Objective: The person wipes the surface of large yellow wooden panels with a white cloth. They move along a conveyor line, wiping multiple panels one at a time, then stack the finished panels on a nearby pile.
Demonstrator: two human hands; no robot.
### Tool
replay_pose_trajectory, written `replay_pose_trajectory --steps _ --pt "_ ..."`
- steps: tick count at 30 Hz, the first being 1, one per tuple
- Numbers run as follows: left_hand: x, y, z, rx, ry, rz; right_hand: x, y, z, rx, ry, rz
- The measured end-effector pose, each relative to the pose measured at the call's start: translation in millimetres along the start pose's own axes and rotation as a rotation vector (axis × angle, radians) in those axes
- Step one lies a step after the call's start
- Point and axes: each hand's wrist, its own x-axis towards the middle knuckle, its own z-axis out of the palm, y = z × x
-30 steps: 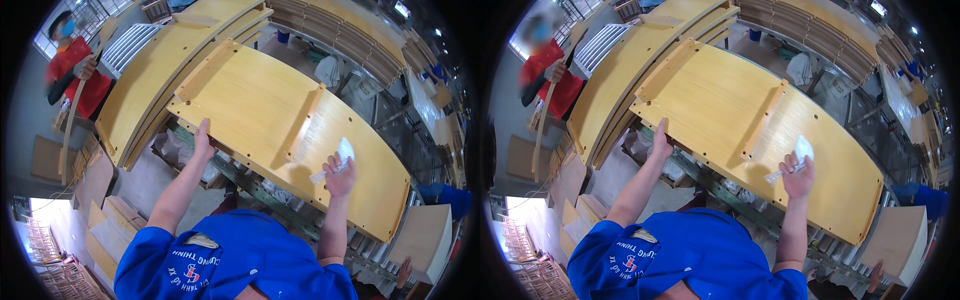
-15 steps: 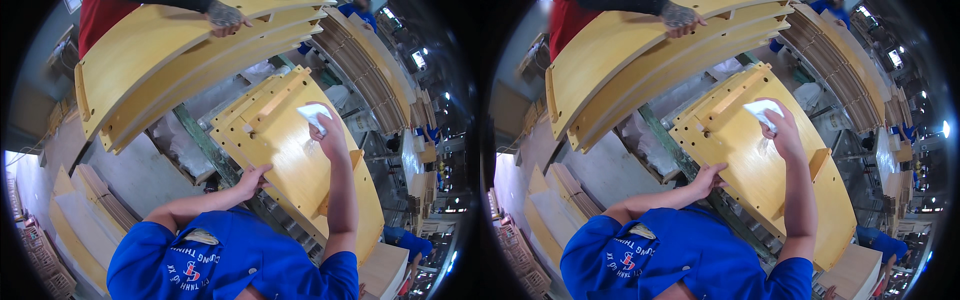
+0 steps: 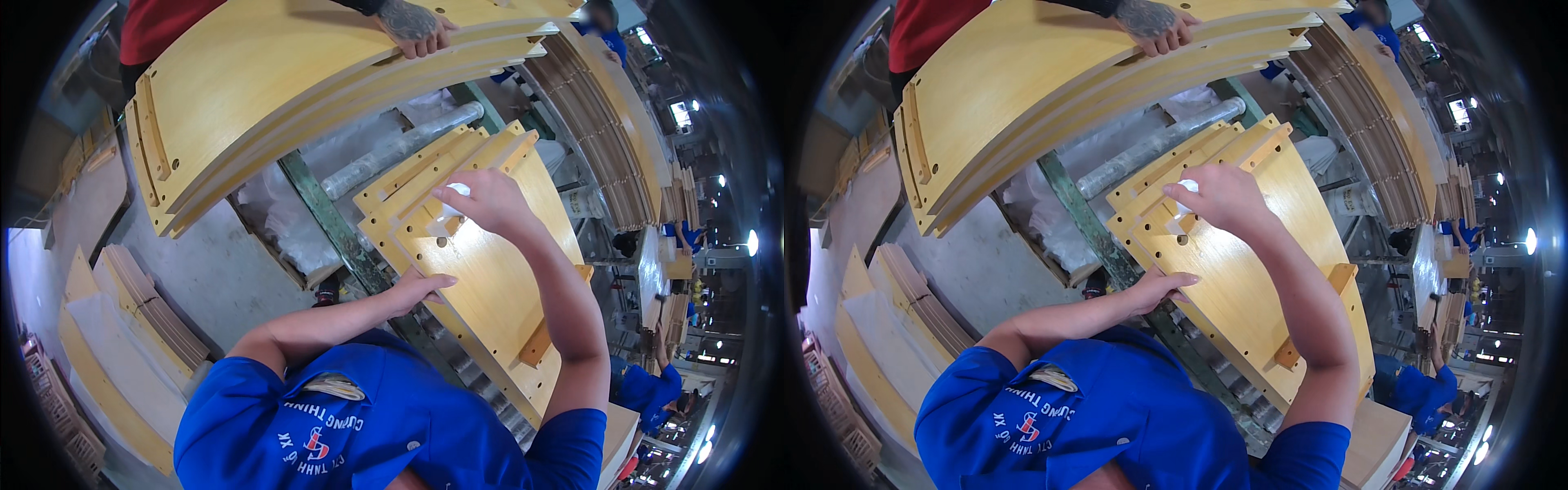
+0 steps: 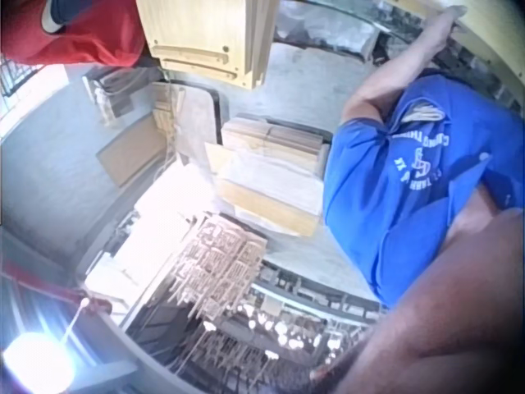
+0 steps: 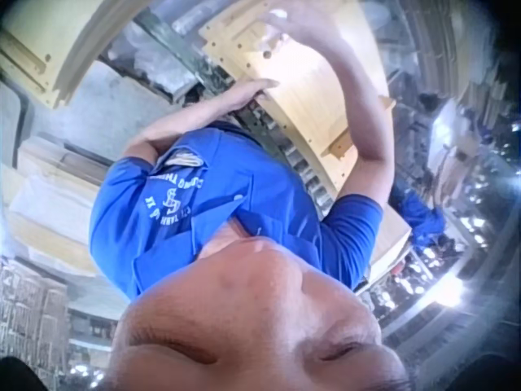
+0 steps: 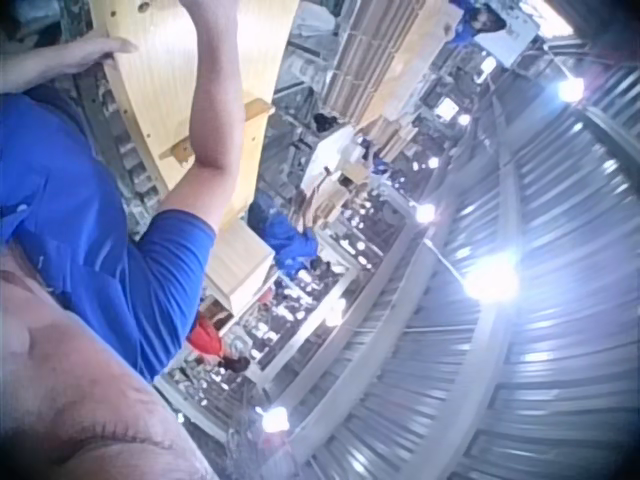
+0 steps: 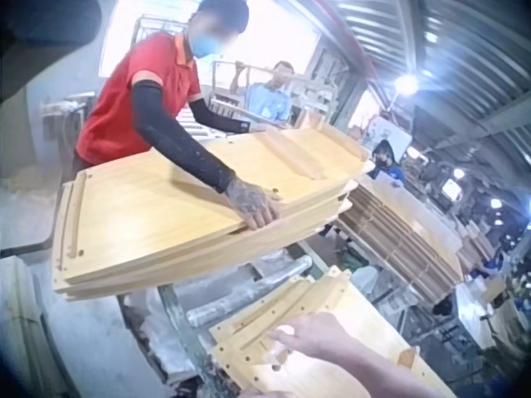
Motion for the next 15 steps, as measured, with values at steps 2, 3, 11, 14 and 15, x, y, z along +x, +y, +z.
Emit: replay_pose_trajectory --steps 2,3,11,14,15 --pt "1 0 -3 0.048 -0.021 -0.017 5 4 -5 -0.056 0.016 -0.007" --pt "1 1 -5 0.072 -0.031 -0.024 8 8 -6 -0.060 0.015 0.010" --pt "2 4 -10 0.213 -0.108 -0.039 36 64 -33 -0.197 0.109 0.127" --pt "3 5 -13 0.248 -0.140 -0.061 52 87 -43 -0.307 0.165 0.219" --pt "4 5 -14 0.243 -0.158 -0.054 57 95 -49 -0.327 0.140 0.265"
